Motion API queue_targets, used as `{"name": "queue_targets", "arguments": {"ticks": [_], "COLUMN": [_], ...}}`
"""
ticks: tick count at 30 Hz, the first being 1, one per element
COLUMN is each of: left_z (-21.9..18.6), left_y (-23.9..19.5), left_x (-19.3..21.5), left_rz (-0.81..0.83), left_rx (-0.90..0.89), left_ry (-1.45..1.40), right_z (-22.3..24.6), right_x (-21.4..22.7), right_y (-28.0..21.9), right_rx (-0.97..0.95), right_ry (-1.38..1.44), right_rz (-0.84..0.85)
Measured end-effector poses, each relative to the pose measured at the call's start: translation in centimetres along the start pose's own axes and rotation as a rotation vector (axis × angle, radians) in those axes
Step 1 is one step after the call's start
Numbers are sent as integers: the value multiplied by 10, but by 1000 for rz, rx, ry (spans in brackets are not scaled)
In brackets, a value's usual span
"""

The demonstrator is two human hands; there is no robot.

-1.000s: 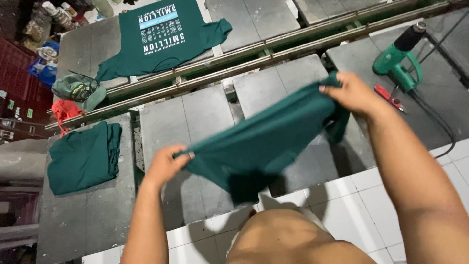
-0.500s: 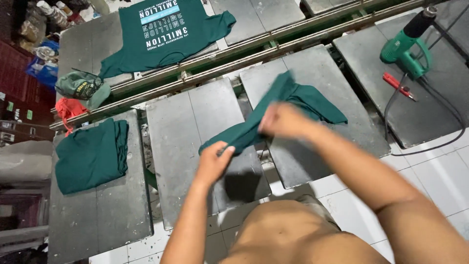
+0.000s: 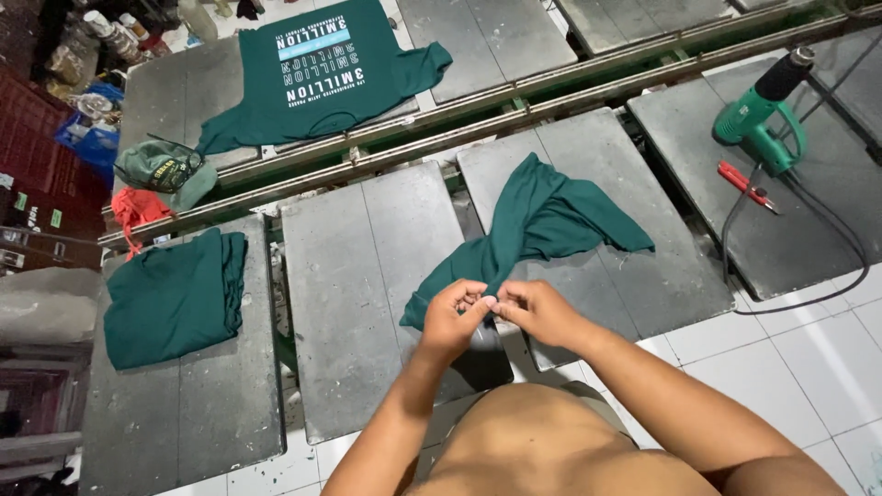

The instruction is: The person uses a heat gun to dry a green t-shirt laid on a metal table, then folds the t-shirt neatly and places it on a stack. The person then picks up another green t-shirt, unfolds it, and lays it flat on the table.

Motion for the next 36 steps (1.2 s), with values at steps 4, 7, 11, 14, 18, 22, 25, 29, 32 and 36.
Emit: {"name": "queue_targets", "arguments": {"ticks": [4,7,11,14,18,22,25,29,32,36], "left_z": [-22,-36,-30,-27,-23,-31,-17,-20,-53,-32], "left_y": [0,-4,-10,-16,-17,-11,-7,-7,-13,-12], "left_x": [-6,-10,-18,-25,-24,-14,-6,-14,-20,0], "left_rz": [-5,-15,-20,24,53,7,-22,58,196,204], "left_rx": [-77,-135,-81,-63,-45,89,184,177,151,119], "left_ry": [81,82,11,-19,-9,-250,-292,-284,55,471], "right_z": [9,45,43,32,24,4,-13,-24,-25,7], "right_x": [9,32,39,35,30,26,14,12,20,38], "right_y": [-11,-19,-25,-29,-31,-29,-24,-14,-10,-20], "right_rx": [57,173,179,162,163,137,6,-15,-13,2], "right_ry": [71,97,135,170,247,329,427,488,486,408], "right_rz": [-58,-111,-121,-104,-79,-132,-95,-115,-112,-54]}}
Point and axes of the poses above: each hand's wrist, its own y-axis towards the middle knuckle, its own x-axis out of the back of the hand, z = x × y, the point moved 10 cm from there along y, towards the middle knuckle, and after that the axes turned 14 degrees about -y, right-handed, at the moved point
